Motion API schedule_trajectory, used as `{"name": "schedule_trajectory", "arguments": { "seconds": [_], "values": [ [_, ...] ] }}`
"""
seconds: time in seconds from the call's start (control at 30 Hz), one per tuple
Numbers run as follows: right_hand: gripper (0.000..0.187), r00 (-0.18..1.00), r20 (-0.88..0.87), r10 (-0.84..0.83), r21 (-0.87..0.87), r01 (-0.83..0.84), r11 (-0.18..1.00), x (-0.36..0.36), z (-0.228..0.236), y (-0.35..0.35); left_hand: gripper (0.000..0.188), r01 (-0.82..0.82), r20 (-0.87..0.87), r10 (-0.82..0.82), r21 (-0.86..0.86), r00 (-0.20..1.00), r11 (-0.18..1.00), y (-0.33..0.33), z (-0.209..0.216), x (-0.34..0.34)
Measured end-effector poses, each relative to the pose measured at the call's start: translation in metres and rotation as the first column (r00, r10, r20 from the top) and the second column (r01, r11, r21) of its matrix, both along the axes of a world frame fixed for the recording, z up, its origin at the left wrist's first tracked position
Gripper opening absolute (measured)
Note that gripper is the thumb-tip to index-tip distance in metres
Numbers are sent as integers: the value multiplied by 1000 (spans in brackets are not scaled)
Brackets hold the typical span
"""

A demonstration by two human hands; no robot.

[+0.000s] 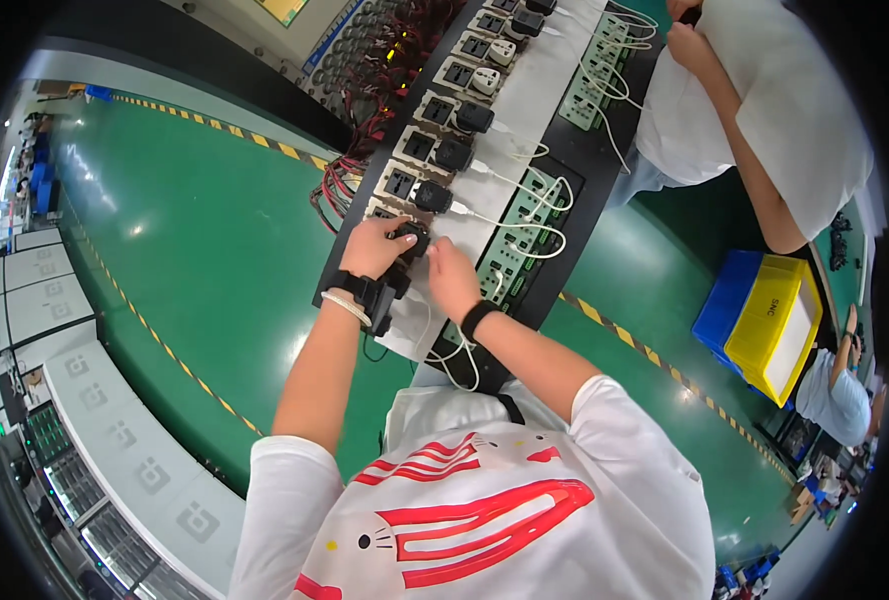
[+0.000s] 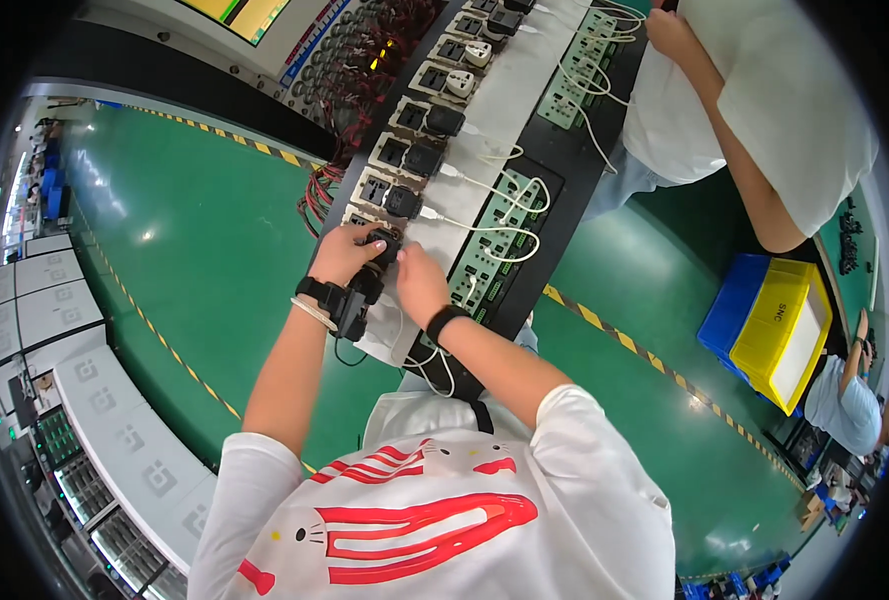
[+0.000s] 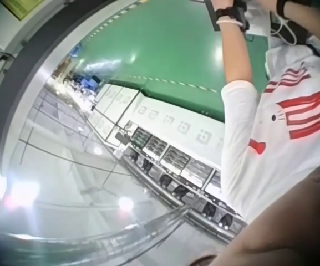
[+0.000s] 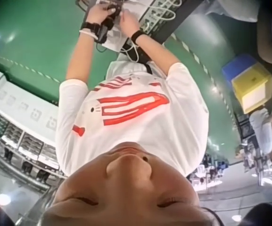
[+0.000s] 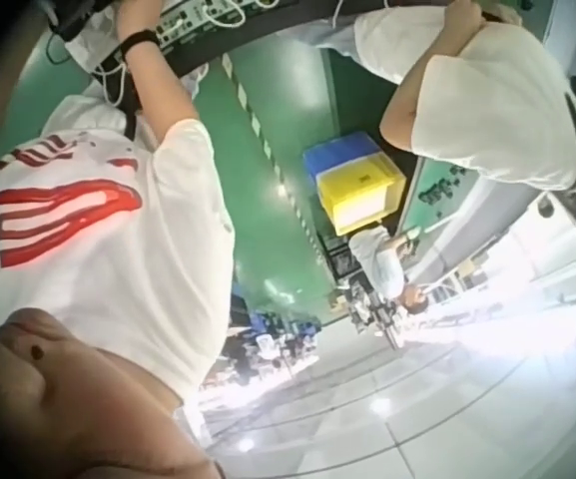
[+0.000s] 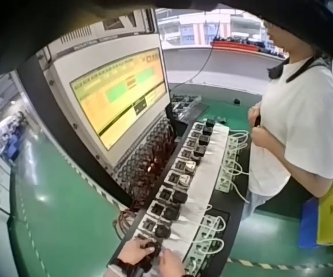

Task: The person picks up power adapters from a table, carries them to a testing station, and plugs them into a power strip. They then connect USB cables to the adapters, press buttons on the testing unit, and finally disconnect everything to return the adapters to the table.

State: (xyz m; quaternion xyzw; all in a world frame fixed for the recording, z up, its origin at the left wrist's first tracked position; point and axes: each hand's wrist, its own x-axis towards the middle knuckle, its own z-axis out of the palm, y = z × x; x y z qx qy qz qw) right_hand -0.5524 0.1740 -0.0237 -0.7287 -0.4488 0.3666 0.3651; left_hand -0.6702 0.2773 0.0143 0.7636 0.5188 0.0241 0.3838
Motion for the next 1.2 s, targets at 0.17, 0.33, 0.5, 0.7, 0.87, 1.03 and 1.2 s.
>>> {"name": "schedule_trajectory", "arguments": {
  "seconds": [0.17, 0.33, 0.5, 0.7, 0.87, 1.03, 1.2],
  "values": [
    [22, 993, -54, 101, -21, -102, 995, 11, -11, 3, 43, 42, -45, -47, -109, 998, 993, 8, 3, 3],
    [29, 969, -137, 207, 49, -202, 978, 54, 17, -12, 42, -43, -47, 37, -137, 998, 990, 7, 6, 8],
    [26, 939, -179, -293, 189, 325, 926, 104, 3, -106, 41, -155, -2, 157, -142, 988, 978, 2, -8, -4],
    [91, 846, -388, -365, -212, 304, 929, 111, -112, -177, 49, -168, 2, 168, 57, 986, 984, -4, -4, 11],
    [90, 748, -527, -404, -220, 339, 915, 99, -90, -170, 57, -267, 15, 277, 320, 961, 909, -51, 10, 19],
    [119, 921, -222, -320, -422, 205, 883, 95, -89, -171, 51, -449, 155, 421, 314, 894, 837, -112, 51, 5],
    [119, 910, -264, -320, -344, 220, 913, 94, -82, -166, 40, -124, 109, 80, 496, 991, 859, -155, 110, 68]
  ]
}}
